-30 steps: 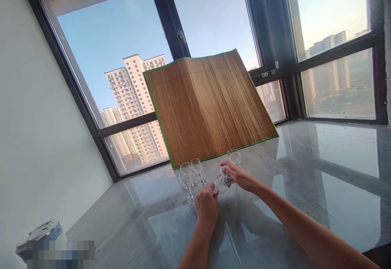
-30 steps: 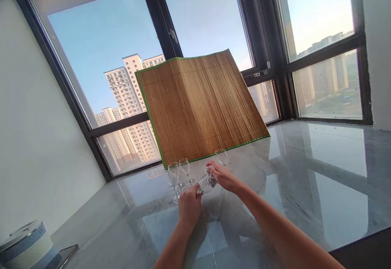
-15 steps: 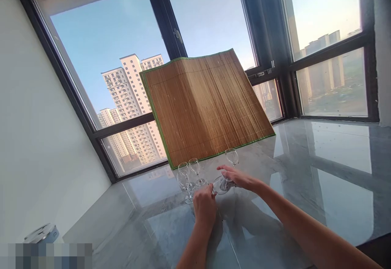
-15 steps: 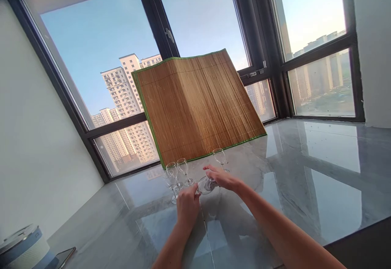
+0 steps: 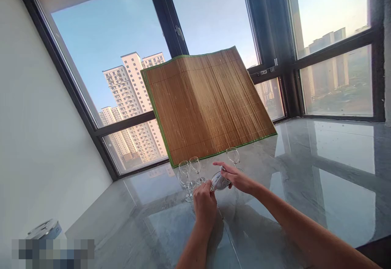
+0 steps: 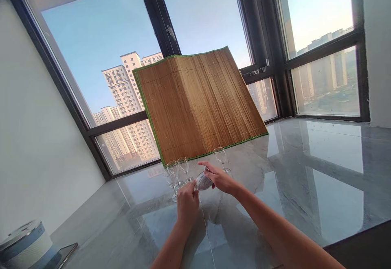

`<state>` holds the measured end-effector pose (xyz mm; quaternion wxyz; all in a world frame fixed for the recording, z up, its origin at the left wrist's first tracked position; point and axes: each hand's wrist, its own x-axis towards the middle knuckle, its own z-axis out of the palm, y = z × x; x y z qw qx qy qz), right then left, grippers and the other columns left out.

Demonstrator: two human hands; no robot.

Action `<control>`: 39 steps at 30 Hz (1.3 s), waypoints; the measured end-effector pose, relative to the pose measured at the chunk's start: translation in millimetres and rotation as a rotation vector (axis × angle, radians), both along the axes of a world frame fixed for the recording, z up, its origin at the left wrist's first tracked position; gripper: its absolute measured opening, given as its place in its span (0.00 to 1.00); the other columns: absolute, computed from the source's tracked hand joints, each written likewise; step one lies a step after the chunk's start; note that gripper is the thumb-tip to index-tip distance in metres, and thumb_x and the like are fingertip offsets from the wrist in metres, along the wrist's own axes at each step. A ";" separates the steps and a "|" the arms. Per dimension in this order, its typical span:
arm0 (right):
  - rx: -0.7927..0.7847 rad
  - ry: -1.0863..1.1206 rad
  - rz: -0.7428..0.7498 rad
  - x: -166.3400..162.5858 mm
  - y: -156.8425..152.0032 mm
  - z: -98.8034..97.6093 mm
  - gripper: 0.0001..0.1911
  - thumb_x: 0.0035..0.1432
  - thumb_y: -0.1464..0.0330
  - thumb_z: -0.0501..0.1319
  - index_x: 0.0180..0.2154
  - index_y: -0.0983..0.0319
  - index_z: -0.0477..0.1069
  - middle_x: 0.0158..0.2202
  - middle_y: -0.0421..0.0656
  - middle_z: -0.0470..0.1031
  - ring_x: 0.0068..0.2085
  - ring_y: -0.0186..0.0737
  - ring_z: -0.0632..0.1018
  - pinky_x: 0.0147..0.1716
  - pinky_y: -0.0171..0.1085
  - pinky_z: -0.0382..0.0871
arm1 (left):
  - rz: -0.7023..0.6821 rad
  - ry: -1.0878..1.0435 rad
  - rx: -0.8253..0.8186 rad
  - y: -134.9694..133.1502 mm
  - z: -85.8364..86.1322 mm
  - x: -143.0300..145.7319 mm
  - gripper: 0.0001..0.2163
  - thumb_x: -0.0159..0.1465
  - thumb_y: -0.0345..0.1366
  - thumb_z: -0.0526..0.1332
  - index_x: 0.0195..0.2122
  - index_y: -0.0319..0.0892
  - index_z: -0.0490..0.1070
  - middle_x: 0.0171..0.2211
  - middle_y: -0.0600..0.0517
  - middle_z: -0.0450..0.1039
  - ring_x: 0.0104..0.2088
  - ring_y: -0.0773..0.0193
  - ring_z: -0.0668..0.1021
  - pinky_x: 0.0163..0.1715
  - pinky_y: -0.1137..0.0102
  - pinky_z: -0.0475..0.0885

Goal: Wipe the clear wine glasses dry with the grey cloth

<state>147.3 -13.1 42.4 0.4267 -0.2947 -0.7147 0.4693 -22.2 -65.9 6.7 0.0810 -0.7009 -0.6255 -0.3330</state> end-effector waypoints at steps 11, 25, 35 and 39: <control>0.102 -0.014 -0.101 -8.5 8.4 -9.7 0.26 0.65 0.51 0.47 0.54 0.59 0.68 0.28 0.38 0.64 0.27 0.35 0.66 0.22 0.32 0.63 | -0.076 -0.057 -0.003 1.7 -2.1 2.5 0.13 0.61 0.26 0.56 0.39 0.47 0.76 0.33 0.52 0.77 0.36 0.61 0.76 0.36 0.71 0.62; 0.076 0.211 -0.268 -6.9 13.5 -1.0 0.24 0.61 0.52 0.51 0.45 0.62 0.73 0.25 0.39 0.66 0.26 0.36 0.65 0.25 0.35 0.58 | -0.235 -0.176 -0.015 7.9 -7.5 6.2 0.07 0.64 0.35 0.57 0.36 0.43 0.76 0.25 0.55 0.73 0.26 0.67 0.71 0.28 0.74 0.58; -0.162 0.408 -0.199 -2.5 13.8 0.8 0.26 0.56 0.49 0.58 0.47 0.61 0.72 0.23 0.35 0.63 0.24 0.33 0.64 0.23 0.33 0.55 | -0.294 -0.275 -0.049 15.4 -10.8 5.1 0.11 0.65 0.41 0.58 0.34 0.42 0.77 0.21 0.57 0.68 0.23 0.68 0.67 0.27 0.74 0.55; -0.207 0.442 -0.216 -2.4 10.6 3.5 0.28 0.54 0.49 0.59 0.48 0.61 0.72 0.22 0.34 0.61 0.22 0.31 0.63 0.21 0.31 0.52 | -0.310 -0.329 -0.076 15.5 -8.8 5.6 0.11 0.64 0.42 0.59 0.33 0.41 0.77 0.20 0.58 0.64 0.23 0.69 0.63 0.26 0.74 0.54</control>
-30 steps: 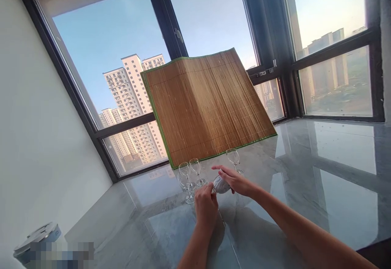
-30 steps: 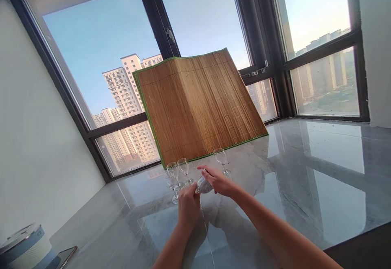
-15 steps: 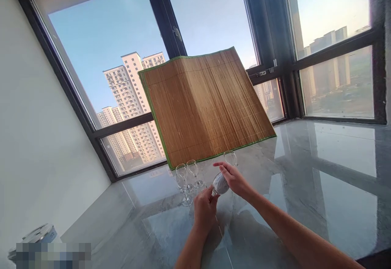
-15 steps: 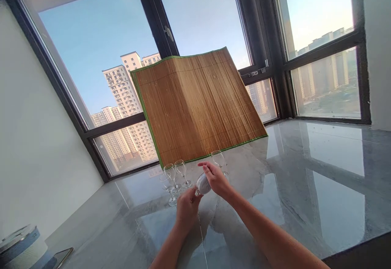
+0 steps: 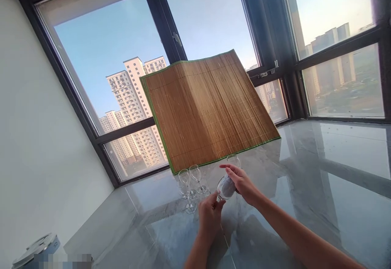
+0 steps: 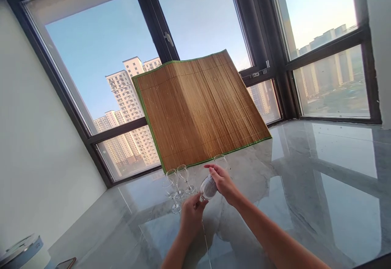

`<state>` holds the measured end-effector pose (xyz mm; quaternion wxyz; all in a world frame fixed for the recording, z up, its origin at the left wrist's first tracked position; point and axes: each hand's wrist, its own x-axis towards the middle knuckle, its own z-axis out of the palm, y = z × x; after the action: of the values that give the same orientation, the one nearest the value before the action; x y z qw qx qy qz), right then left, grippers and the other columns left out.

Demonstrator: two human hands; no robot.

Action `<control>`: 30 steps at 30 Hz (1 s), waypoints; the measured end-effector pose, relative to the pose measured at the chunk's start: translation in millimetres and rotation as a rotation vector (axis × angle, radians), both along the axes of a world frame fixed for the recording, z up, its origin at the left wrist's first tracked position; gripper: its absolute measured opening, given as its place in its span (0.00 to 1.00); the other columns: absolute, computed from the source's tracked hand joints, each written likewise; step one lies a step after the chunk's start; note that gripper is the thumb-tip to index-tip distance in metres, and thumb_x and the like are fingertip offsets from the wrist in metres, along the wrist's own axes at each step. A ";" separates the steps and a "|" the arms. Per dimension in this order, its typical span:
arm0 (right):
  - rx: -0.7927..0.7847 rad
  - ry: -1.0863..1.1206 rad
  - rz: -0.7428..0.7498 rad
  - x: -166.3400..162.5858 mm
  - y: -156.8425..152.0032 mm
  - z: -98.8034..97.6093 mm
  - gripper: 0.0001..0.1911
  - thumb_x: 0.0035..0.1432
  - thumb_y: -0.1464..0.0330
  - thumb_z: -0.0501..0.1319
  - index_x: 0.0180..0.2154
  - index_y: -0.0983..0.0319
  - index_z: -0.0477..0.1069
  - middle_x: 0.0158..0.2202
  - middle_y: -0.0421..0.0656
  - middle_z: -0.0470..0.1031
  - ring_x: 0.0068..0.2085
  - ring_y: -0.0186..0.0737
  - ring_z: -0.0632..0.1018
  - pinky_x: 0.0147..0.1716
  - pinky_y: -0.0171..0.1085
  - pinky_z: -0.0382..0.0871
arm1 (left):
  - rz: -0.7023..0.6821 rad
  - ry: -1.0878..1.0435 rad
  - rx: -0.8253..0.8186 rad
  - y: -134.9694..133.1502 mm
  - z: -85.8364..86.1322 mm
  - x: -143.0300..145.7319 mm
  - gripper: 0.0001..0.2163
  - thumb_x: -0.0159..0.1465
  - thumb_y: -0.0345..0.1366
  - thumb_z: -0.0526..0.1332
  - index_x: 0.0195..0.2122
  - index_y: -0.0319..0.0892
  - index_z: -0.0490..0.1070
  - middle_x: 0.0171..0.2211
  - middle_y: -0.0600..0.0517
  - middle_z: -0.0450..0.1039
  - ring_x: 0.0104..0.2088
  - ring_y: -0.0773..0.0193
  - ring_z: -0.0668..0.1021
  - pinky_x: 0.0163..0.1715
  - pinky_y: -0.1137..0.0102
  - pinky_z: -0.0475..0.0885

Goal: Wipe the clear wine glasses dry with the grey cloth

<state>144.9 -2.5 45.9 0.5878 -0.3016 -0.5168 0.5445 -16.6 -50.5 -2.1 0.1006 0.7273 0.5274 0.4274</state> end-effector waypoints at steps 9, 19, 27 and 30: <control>-0.046 0.015 -0.056 -1.9 -7.5 5.2 0.31 0.53 0.52 0.59 0.55 0.60 0.68 0.20 0.32 0.58 0.20 0.29 0.59 0.19 0.30 0.48 | -0.025 -0.098 -0.034 -0.2 -0.9 -1.7 0.13 0.62 0.44 0.60 0.39 0.41 0.79 0.19 0.58 0.59 0.23 0.69 0.61 0.27 0.74 0.54; -0.063 0.056 -0.129 0.0 -1.5 4.0 0.26 0.52 0.55 0.59 0.49 0.62 0.73 0.21 0.34 0.61 0.22 0.31 0.62 0.20 0.31 0.54 | -0.085 -0.147 -0.072 2.8 -0.6 0.6 0.15 0.62 0.44 0.60 0.42 0.40 0.79 0.21 0.59 0.54 0.25 0.69 0.57 0.26 0.73 0.51; -0.163 0.224 -0.165 -1.8 1.2 1.7 0.28 0.50 0.54 0.61 0.51 0.59 0.71 0.21 0.33 0.60 0.20 0.30 0.60 0.16 0.30 0.48 | -0.092 -0.203 -0.117 7.6 -2.9 -0.3 0.18 0.60 0.45 0.62 0.44 0.39 0.79 0.20 0.59 0.53 0.24 0.70 0.56 0.26 0.73 0.52; -0.203 0.300 -0.233 4.9 7.6 1.3 0.28 0.49 0.54 0.61 0.51 0.59 0.70 0.22 0.33 0.61 0.19 0.30 0.60 0.16 0.30 0.46 | -0.067 -0.226 -0.101 4.7 -3.5 -1.1 0.18 0.60 0.47 0.62 0.43 0.38 0.79 0.19 0.59 0.56 0.24 0.69 0.58 0.26 0.73 0.55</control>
<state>149.9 5.2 47.2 0.6839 -0.3325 -0.3276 0.5607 -17.7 -45.8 -5.6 0.2102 0.6856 0.5091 0.4760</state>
